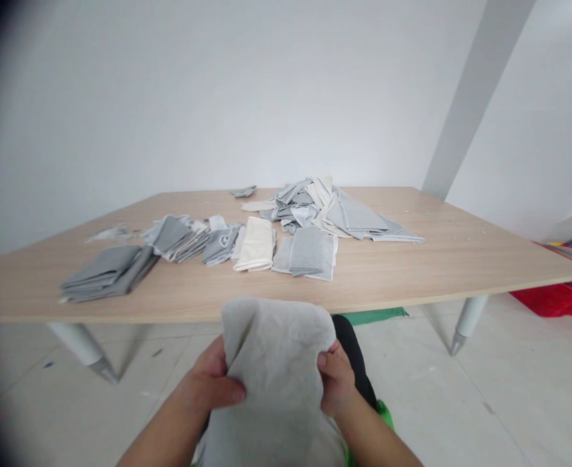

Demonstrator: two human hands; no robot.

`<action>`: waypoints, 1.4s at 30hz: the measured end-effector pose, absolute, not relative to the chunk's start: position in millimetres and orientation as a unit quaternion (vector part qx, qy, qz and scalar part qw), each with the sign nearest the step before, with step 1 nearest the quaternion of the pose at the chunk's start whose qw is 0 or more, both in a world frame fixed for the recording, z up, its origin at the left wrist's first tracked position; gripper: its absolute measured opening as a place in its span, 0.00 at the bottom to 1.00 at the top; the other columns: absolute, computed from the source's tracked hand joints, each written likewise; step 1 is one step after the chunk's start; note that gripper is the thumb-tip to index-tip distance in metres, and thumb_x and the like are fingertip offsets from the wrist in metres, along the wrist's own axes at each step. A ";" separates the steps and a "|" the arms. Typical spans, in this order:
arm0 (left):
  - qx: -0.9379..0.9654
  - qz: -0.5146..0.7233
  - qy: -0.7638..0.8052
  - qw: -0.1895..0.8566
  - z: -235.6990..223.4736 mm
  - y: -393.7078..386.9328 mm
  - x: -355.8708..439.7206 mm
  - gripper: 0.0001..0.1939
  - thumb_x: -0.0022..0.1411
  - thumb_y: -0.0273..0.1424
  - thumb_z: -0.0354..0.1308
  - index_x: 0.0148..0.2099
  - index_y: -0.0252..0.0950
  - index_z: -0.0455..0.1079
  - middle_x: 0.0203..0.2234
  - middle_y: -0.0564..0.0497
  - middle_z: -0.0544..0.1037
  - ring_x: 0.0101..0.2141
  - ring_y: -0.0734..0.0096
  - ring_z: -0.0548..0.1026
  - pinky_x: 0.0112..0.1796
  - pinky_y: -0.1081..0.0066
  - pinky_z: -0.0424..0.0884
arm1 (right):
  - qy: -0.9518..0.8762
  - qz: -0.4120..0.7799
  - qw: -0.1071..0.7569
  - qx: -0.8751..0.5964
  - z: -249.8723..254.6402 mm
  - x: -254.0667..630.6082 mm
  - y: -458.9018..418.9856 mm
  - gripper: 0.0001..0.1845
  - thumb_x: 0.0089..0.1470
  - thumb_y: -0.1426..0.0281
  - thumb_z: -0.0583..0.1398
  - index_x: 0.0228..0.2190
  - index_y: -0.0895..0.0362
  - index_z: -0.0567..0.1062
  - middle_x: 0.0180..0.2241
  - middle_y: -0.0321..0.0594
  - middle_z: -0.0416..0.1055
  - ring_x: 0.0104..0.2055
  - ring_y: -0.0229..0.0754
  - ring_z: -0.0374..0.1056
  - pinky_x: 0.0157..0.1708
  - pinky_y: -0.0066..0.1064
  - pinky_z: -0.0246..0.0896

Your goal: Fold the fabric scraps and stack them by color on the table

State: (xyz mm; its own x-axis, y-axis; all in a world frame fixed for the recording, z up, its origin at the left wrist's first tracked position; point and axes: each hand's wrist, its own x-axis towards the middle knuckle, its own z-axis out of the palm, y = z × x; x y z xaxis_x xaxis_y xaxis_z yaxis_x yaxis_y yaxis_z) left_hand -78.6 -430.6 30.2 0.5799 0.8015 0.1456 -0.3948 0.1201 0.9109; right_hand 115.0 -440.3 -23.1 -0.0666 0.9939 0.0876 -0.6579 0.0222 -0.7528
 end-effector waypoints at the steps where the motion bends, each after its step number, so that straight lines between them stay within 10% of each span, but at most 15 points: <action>1: 0.507 0.432 0.202 0.718 26.9 -431.5 -79.9 0.29 0.38 0.22 0.68 0.46 0.39 0.73 0.28 0.51 0.79 0.30 0.57 0.78 0.31 0.65 0.73 | -0.311 0.646 0.652 -0.246 -22.8 117.6 -439.4 0.16 0.36 0.58 0.68 0.30 0.51 0.79 0.24 0.40 0.78 0.37 0.55 0.75 0.37 0.44 0.68; 12: 0.395 0.569 0.275 0.667 15.6 -438.1 -85.4 0.38 0.33 0.23 0.69 0.52 0.39 0.69 0.34 0.48 0.80 0.36 0.49 0.78 0.35 0.63 0.74 | -0.269 0.685 0.625 -0.258 -1.9 129.4 -430.8 0.18 0.39 0.67 0.69 0.36 0.55 0.78 0.31 0.41 0.79 0.35 0.50 0.75 0.37 0.40 0.70; 21: 0.432 0.569 0.261 0.649 14.7 -426.4 -99.4 0.13 0.43 0.32 0.68 0.33 0.31 0.77 0.20 0.46 0.78 0.26 0.55 0.78 0.30 0.61 0.75 | -0.316 0.638 0.659 -0.245 4.2 144.2 -431.2 0.19 0.36 0.64 0.72 0.33 0.54 0.79 0.28 0.41 0.79 0.33 0.50 0.76 0.37 0.41 0.71; 31: 0.482 0.551 0.304 0.610 22.3 -438.7 -105.2 0.29 0.41 0.29 0.70 0.49 0.37 0.72 0.33 0.46 0.81 0.33 0.54 0.79 0.32 0.63 0.74 | -0.332 0.638 0.654 -0.233 10.8 147.4 -433.3 0.25 0.38 0.65 0.71 0.42 0.51 0.77 0.35 0.42 0.79 0.38 0.52 0.75 0.40 0.42 0.69; 42: 0.478 0.558 0.383 0.560 30.7 -411.8 -92.1 0.20 0.48 0.32 0.68 0.45 0.36 0.73 0.35 0.46 0.80 0.38 0.54 0.77 0.37 0.61 0.74 | -0.488 0.606 0.558 -0.288 27.5 151.4 -414.8 0.27 0.46 0.64 0.66 0.50 0.51 0.71 0.39 0.41 0.77 0.42 0.49 0.73 0.39 0.39 0.68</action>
